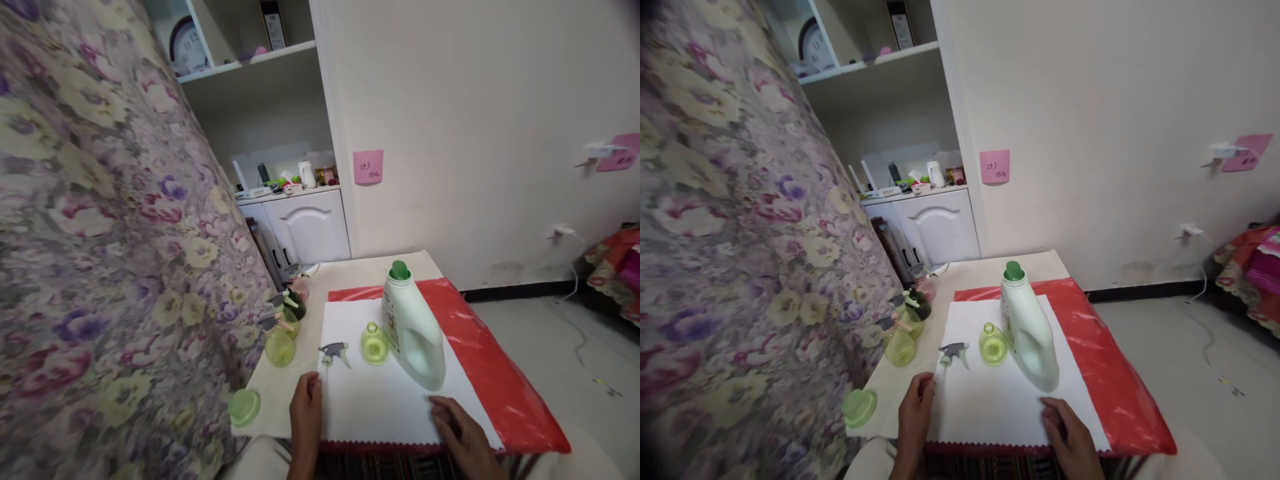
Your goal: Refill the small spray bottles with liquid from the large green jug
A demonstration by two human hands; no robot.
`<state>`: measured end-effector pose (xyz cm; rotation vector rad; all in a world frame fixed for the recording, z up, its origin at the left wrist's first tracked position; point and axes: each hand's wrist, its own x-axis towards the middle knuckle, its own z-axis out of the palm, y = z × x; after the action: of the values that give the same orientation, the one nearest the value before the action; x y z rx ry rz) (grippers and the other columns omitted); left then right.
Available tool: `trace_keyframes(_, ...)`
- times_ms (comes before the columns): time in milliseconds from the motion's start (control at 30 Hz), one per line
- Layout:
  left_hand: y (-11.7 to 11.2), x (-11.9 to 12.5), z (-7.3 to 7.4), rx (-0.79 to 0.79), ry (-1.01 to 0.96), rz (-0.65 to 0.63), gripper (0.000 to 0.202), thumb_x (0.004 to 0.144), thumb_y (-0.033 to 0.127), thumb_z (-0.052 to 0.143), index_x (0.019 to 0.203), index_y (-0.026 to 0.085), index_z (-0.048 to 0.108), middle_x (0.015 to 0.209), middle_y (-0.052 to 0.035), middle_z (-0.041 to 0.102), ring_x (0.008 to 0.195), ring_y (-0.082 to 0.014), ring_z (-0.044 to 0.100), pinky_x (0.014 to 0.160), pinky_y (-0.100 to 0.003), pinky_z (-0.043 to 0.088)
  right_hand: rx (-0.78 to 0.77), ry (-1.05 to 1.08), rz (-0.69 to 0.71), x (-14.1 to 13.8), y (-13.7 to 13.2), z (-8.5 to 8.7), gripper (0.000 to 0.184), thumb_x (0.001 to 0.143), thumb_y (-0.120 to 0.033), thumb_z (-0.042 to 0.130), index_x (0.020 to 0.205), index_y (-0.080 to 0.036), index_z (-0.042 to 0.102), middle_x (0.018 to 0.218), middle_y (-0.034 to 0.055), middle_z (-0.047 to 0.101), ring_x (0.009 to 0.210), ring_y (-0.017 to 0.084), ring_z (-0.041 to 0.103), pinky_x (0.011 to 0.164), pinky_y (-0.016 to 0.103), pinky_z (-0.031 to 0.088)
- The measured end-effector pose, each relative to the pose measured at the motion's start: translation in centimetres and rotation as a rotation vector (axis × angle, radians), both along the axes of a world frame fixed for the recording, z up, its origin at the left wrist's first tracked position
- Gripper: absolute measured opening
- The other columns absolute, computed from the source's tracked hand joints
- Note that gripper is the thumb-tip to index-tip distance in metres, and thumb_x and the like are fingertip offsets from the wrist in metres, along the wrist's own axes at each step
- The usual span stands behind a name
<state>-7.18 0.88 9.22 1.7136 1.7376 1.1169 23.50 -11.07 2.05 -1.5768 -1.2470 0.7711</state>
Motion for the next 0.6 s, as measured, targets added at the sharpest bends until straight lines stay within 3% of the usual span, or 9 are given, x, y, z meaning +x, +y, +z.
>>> trace_keyframes(200, 3.5, -0.2, 1.7, -0.074, 0.192, -0.089, 0.021, 0.083, 0.035, 0.044, 0.086, 0.022, 0.060, 0.083, -0.0031, 0.069, 0.079, -0.0198, 0.064, 0.073, -0.028, 0.046, -0.014, -0.026, -0.005, -0.3, 0.6, 0.5, 0.038, 0.084, -0.050, 0.051, 0.106, -0.020, 0.063, 0.083, 0.0036, 0.071, 0.080, 0.022, 0.066, 0.073, 0.029, 0.052)
trace_keyframes(300, 5.7, 0.6, 1.4, -0.155, 0.295, -0.097, 0.015, 0.077, 0.033, 0.052, 0.080, 0.021, 0.060, 0.075, -0.0037, 0.068, 0.076, -0.0221, 0.064, 0.070, -0.029, 0.044, 0.005, -0.019, -0.004, -0.2, 0.7, 0.3, 0.037, 0.084, -0.049, 0.052, 0.103, -0.020, 0.064, 0.080, 0.0032, 0.069, 0.077, 0.021, 0.065, 0.070, 0.028, 0.051)
trace_keyframes(433, 7.6, 2.1, 0.5, -0.226, 0.363, -0.079, 0.019, 0.069, 0.038, 0.063, 0.075, 0.021, 0.060, 0.082, -0.0069, 0.071, 0.089, -0.0273, 0.065, 0.076, -0.033, 0.044, 0.017, -0.011, 0.002, -0.2, 0.8, 0.0, 0.037, 0.085, -0.048, 0.051, 0.103, -0.019, 0.063, 0.079, 0.0026, 0.067, 0.074, 0.020, 0.063, 0.069, 0.027, 0.049)
trace_keyframes(533, 8.1, 2.5, 0.4, -0.255, 0.334, -0.033, 0.017, 0.066, 0.036, 0.065, 0.072, 0.021, 0.058, 0.083, -0.0084, 0.072, 0.091, -0.0300, 0.065, 0.077, -0.036, 0.044, 0.027, -0.005, 0.015, -0.3, 0.9, 0.0, 0.036, 0.085, -0.046, 0.050, 0.105, -0.019, 0.063, 0.080, 0.0024, 0.066, 0.075, 0.019, 0.062, 0.070, 0.028, 0.049)
trace_keyframes(600, 8.1, 2.2, 0.8, -0.268, 0.265, -0.013, 0.015, 0.065, 0.033, 0.066, 0.065, 0.022, 0.056, 0.073, -0.0065, 0.070, 0.086, -0.0299, 0.066, 0.074, -0.036, 0.044, 0.024, 0.001, 0.027, -0.2, 0.9, 0.1, 0.034, 0.085, -0.045, 0.050, 0.104, -0.019, 0.063, 0.079, 0.0016, 0.065, 0.075, 0.019, 0.062, 0.070, 0.028, 0.048)
